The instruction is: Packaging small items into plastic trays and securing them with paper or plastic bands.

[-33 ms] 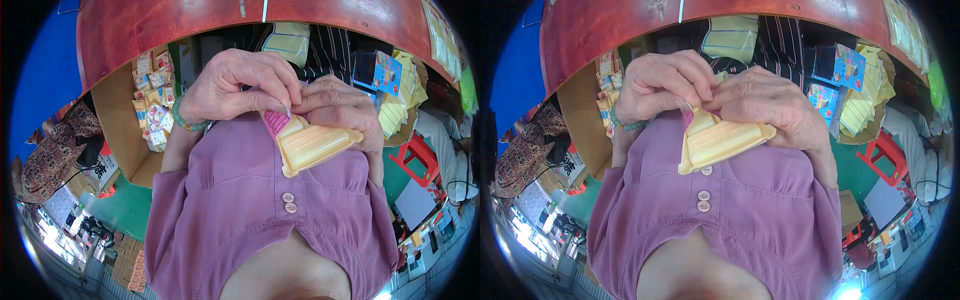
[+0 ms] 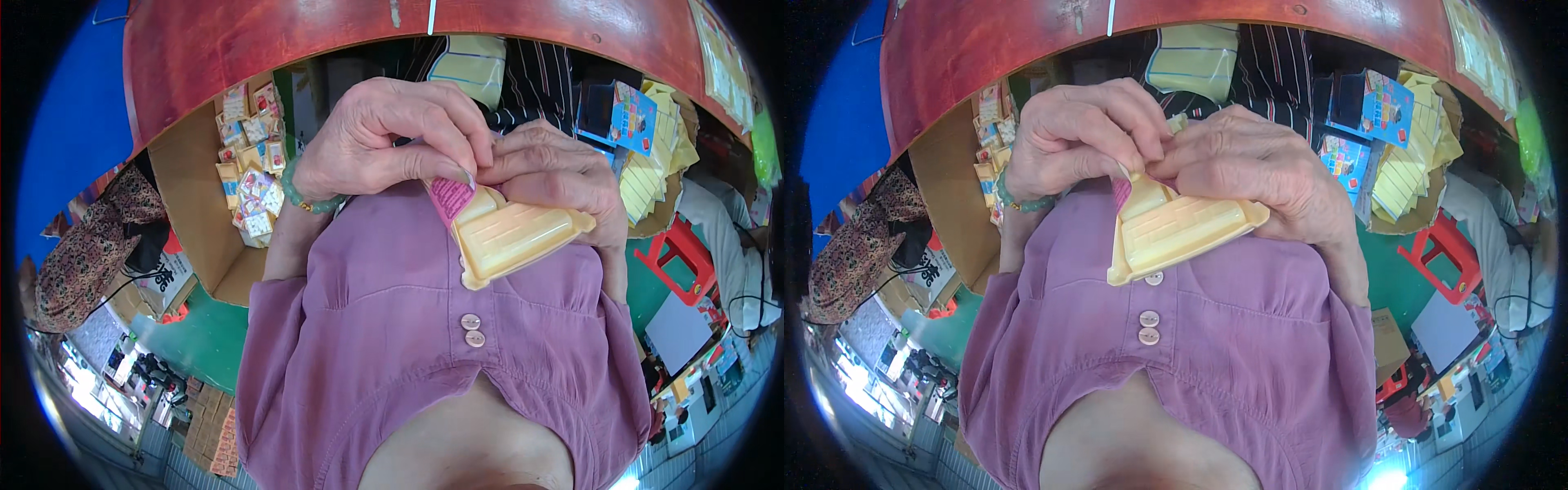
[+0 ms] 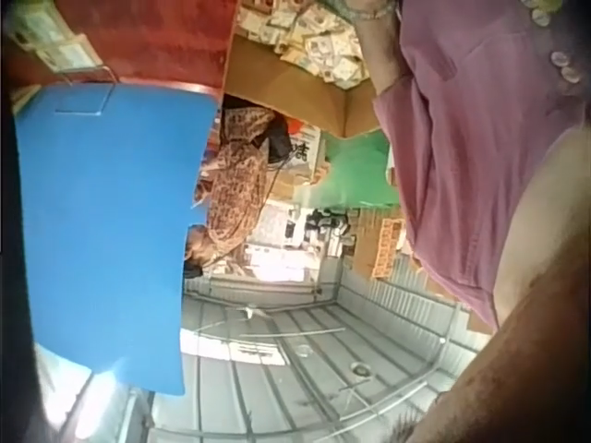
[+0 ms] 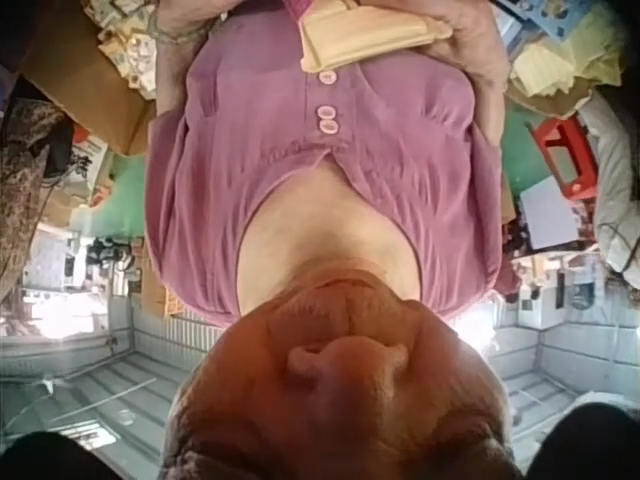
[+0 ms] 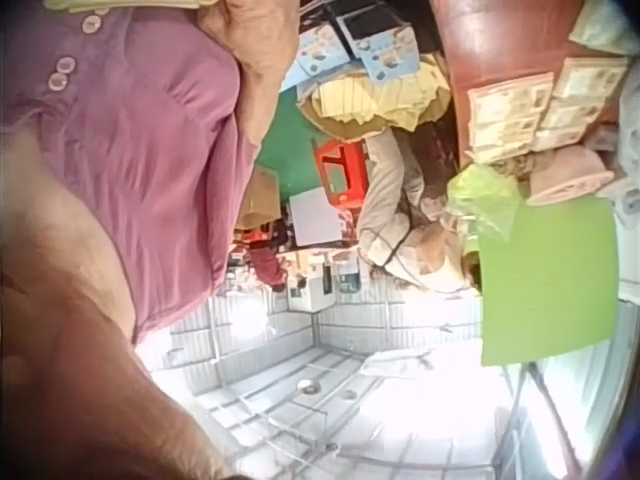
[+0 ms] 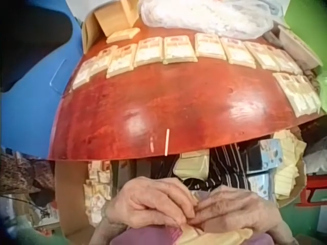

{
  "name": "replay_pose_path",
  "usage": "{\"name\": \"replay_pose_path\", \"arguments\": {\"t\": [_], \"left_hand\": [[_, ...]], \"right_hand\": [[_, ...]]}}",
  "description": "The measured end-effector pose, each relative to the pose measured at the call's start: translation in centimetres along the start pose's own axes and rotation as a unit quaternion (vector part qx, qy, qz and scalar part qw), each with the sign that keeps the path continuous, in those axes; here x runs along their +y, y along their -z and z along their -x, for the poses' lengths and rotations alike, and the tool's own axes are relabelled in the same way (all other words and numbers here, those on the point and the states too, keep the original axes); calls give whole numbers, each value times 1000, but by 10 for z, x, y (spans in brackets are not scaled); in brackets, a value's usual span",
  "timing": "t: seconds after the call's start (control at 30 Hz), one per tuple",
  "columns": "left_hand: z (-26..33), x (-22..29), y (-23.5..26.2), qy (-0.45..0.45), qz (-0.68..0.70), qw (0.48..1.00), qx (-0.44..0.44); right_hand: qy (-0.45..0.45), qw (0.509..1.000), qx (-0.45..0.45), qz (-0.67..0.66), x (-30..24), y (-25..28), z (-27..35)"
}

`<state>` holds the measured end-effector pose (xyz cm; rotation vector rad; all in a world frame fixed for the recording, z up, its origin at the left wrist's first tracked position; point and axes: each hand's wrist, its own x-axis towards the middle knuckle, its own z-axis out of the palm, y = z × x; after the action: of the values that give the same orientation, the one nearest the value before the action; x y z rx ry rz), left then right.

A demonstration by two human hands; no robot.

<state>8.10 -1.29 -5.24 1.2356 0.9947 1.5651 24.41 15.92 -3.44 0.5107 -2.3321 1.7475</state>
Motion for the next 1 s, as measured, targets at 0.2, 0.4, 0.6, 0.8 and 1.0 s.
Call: {"name": "replay_pose_path", "arguments": {"t": [0.2, 0.4, 0.6, 0.8, 1.0], "left_hand": [[4, -3, -2, 22, 14, 999, 28], [11, -7, -2, 32, 29, 998, 39], [15, -8, -3, 26, 22, 998, 52], [12, -8, -4, 16, 1, 999, 50], [12, -14, -9, 25, -8, 998, 52]], "right_hand": [[-19, 1000, 17, -10, 1, -5, 2], [-52, 996, 63, -36, 0, -14, 4], [-26, 1000, 4, 1, 3, -7, -1], [-39, 999, -12, 6, 0, -9, -5], [-66, 998, 22, 2, -1, -11, -2]]}}
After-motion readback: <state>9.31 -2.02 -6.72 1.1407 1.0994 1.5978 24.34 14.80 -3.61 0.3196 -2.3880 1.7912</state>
